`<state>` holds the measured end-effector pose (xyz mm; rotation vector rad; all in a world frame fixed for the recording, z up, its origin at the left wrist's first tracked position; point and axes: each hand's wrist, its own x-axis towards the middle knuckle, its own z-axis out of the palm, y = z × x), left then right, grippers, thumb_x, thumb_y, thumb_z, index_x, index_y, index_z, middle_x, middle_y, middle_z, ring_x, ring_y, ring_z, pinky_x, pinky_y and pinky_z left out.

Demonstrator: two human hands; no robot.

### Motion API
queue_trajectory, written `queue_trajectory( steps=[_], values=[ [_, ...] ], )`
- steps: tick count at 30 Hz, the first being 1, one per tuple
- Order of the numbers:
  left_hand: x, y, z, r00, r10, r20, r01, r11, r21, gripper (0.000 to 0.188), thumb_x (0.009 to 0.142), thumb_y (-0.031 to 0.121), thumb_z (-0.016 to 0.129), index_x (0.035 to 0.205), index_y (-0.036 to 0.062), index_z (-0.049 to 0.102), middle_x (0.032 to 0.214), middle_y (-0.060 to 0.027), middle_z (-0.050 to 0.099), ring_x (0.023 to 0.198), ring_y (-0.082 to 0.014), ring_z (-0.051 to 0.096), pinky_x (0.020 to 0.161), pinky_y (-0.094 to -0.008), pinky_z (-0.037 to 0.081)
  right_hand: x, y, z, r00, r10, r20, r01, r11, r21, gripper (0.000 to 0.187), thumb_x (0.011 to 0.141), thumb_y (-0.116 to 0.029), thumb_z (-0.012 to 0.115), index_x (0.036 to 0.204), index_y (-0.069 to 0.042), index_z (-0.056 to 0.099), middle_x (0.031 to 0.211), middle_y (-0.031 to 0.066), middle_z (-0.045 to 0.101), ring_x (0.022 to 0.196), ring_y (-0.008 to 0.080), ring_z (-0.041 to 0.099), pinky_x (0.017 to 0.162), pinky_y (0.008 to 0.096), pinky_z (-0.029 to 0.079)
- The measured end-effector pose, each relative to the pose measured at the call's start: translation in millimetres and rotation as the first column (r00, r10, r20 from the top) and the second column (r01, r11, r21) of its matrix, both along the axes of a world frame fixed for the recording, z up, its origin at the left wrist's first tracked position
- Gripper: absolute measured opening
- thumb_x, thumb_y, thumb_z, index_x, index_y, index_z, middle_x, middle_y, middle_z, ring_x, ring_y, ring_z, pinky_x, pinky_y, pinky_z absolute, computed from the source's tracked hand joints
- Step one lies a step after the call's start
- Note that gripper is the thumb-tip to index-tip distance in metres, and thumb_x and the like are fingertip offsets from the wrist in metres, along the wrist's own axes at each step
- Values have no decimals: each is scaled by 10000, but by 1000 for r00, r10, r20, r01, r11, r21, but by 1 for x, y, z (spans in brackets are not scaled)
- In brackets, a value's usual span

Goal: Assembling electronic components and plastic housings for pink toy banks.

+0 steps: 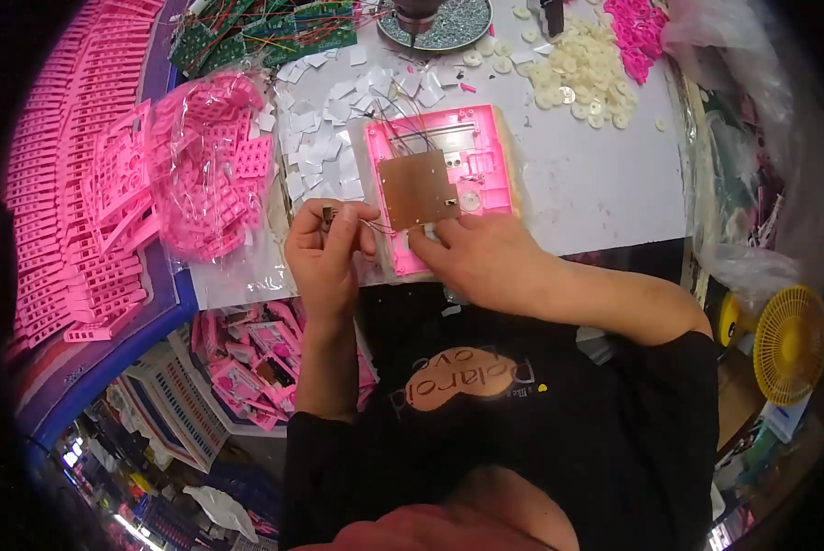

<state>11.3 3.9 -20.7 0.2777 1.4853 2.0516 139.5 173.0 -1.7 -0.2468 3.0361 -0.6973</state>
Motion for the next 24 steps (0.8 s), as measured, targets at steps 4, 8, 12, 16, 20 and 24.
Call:
queue_trajectory(
  steps=[4,8,12,16,20,24],
  values=[
    [4,-1,-8,993,45,112,-53,996,68,80,1000,37,615,1036,-30,591,880,-111,701,630,-75,584,564,-218,480,0,0,4,996,49,71,-54,996,65,451,847,-169,651,1286,-72,615,870,69,619,755,259,660,602,391,537],
    [6,-3,-13,996,41,80,-46,997,62,103,980,-2,631,1066,-31,583,898,-118,708,640,-73,590,573,-212,480,0,5,4,984,149,99,-159,983,93,544,820,-148,628,1358,-77,591,931,76,626,784,264,667,618,393,548],
    [10,-3,-8,1000,18,18,-18,1000,-1,129,955,-23,660,1070,-33,602,899,-101,706,672,-69,605,597,-207,491,-6,22,9,950,250,187,-261,964,40,540,834,-151,634,1366,-68,589,945,84,623,805,279,675,634,415,553],
    [19,-8,-2,995,-62,-81,56,995,-81,110,937,-25,683,1036,-31,636,912,-66,703,714,-64,616,621,-210,504,-7,41,16,923,230,309,-196,971,-136,412,835,-140,716,1234,-48,665,975,84,664,850,283,664,689,398,548],
    [20,-5,7,733,-298,-612,87,933,-350,90,918,-31,675,1005,-25,656,885,-68,705,702,-88,622,647,-235,503,-6,37,22,992,-98,-78,59,915,-400,285,809,-92,763,1081,-33,700,894,105,671,794,302,659,689,391,534],
    [27,12,18,664,-384,-641,135,905,-403,121,882,-34,702,992,-14,656,855,-100,683,723,-136,643,655,-266,505,-1,37,20,986,-101,-131,22,864,-503,258,827,-116,762,1058,-37,680,916,115,691,835,317,675,735,391,540]
  ],
)
